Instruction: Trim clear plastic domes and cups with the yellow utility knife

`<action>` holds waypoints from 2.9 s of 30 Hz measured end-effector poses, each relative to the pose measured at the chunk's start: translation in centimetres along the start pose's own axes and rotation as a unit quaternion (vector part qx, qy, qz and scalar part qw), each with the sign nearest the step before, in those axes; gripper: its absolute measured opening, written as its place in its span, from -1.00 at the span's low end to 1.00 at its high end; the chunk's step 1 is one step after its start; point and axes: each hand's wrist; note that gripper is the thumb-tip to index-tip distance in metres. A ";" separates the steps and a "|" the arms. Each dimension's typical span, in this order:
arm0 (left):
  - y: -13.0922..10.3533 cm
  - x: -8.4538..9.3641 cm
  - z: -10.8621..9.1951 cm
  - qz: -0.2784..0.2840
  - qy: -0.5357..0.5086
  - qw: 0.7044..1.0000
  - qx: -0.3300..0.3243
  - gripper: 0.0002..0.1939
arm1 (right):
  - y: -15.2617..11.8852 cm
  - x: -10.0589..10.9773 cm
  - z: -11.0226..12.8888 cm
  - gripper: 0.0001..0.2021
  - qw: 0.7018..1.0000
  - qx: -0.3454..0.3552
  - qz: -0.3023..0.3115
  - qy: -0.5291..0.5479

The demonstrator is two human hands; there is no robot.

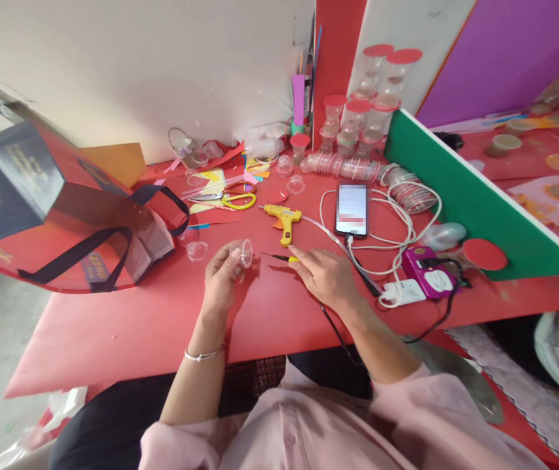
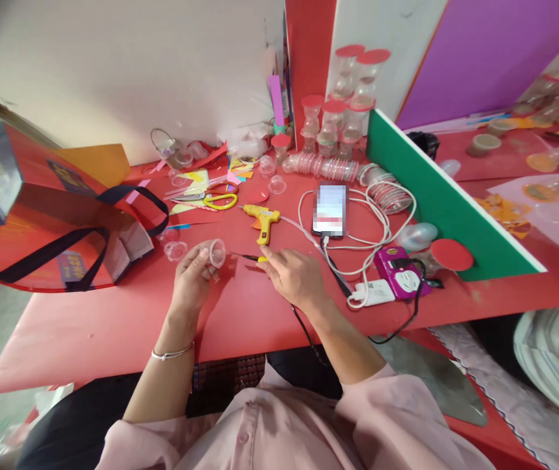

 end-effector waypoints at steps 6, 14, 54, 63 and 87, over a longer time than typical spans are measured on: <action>-0.2 0.0 0.2 0.022 -0.014 1.000 0.002 -0.58 | -0.1 0.1 0.0 -0.61 1.000 -0.018 -0.011 0.018; -0.6 -0.3 0.1 0.048 -0.016 0.999 0.009 -0.55 | 0.0 0.1 0.0 -0.62 1.000 -0.021 0.000 0.013; -0.5 -0.4 -0.6 0.074 -0.060 0.995 0.004 -0.59 | -0.1 0.3 0.9 -0.64 0.998 -0.042 0.003 0.045; -0.2 0.0 -0.2 0.084 -0.123 0.989 0.006 -0.72 | -0.3 -0.1 0.6 -0.57 0.997 -0.050 -0.008 0.055; -0.5 -0.2 -0.3 0.078 -0.033 0.996 0.031 -0.59 | -0.4 -0.7 -0.1 -0.56 0.999 -0.026 -0.031 0.029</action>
Point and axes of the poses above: each hand's wrist, its own y-axis towards the middle knuckle, its own x-axis out of the back of the hand, z = x × y, and after that the axes turned 4 degrees about z, right-handed
